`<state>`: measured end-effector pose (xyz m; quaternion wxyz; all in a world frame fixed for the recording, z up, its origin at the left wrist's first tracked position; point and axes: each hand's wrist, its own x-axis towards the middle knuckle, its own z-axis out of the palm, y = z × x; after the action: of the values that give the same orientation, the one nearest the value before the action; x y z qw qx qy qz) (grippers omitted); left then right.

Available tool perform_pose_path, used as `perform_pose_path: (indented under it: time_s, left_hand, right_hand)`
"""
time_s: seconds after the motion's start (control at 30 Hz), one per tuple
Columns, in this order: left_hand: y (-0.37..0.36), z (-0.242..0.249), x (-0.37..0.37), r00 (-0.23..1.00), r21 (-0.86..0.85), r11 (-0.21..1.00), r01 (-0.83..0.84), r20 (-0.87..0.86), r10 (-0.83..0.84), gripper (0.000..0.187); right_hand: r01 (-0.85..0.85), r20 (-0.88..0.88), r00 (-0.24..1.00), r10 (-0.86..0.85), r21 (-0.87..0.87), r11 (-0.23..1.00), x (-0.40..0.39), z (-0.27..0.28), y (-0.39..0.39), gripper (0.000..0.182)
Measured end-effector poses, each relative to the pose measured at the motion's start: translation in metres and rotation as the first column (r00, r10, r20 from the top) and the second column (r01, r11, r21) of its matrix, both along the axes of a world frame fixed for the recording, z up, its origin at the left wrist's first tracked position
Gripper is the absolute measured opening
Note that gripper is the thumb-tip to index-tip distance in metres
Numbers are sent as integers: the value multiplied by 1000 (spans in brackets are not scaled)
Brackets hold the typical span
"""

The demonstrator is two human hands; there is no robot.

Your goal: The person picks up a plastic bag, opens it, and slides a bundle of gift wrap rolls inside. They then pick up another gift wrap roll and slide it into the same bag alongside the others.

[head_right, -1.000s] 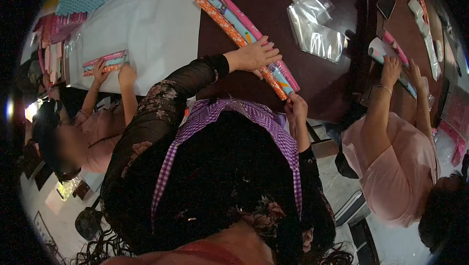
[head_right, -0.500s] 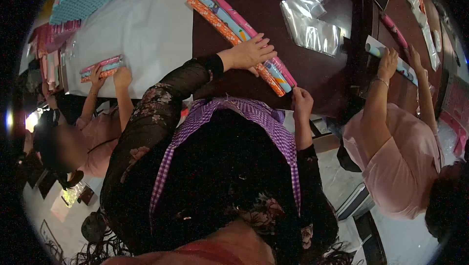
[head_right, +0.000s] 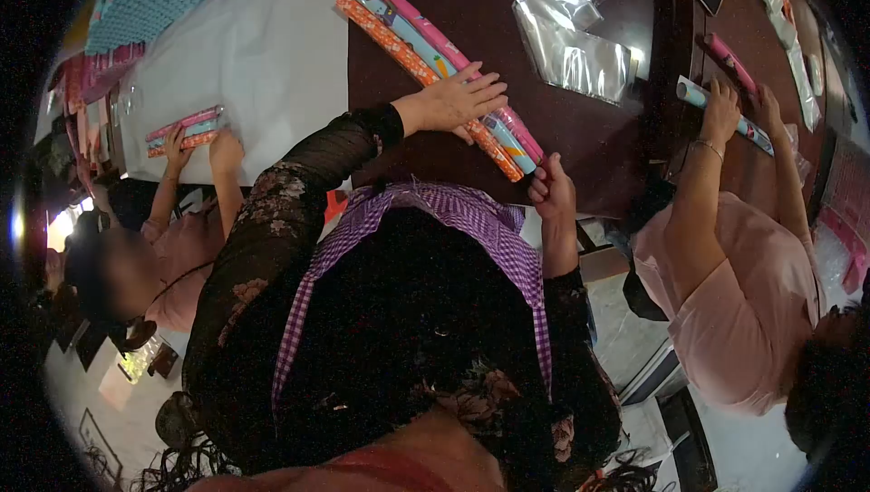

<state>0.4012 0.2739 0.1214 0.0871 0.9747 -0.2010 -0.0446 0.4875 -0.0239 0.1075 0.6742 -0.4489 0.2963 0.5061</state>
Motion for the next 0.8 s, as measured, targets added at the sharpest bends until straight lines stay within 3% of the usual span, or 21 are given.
perform_pose_path:
  time_s: [0.17,0.23,0.37,0.43,0.53,0.67,0.77,0.8]
  left_hand:
    - [2,-1,0,997,13,1000,4,73,-5,96]
    - [1,1,0,998,24,1000,11,68,-12,96]
    - [1,-2,2,997,15,1000,17,69,-18,99]
    - [2,0,2,997,1,1000,17,76,-17,100]
    - [2,0,3,999,-32,999,20,38,-18,97]
    - [2,-6,3,997,-27,999,27,74,-25,98]
    - [1,-8,4,997,-36,999,29,68,-27,98]
    - [2,-7,3,997,-42,999,27,69,-24,98]
  right_hand:
    - [-109,-47,993,105,-92,990,8,-1,9,10]
    - [-87,-101,992,70,-167,982,10,4,16,19]
    - [-79,-229,972,48,-126,989,22,-9,11,23]
    - [-18,-397,918,18,3,1000,28,-11,7,15]
    - [24,-499,866,-29,-17,1000,35,-10,9,17]
    - [30,-519,854,-28,-5,1000,33,-15,4,18]
    - [-19,-378,925,46,75,997,25,-10,1,17]
    - [-75,-269,961,71,-5,997,19,3,7,16]
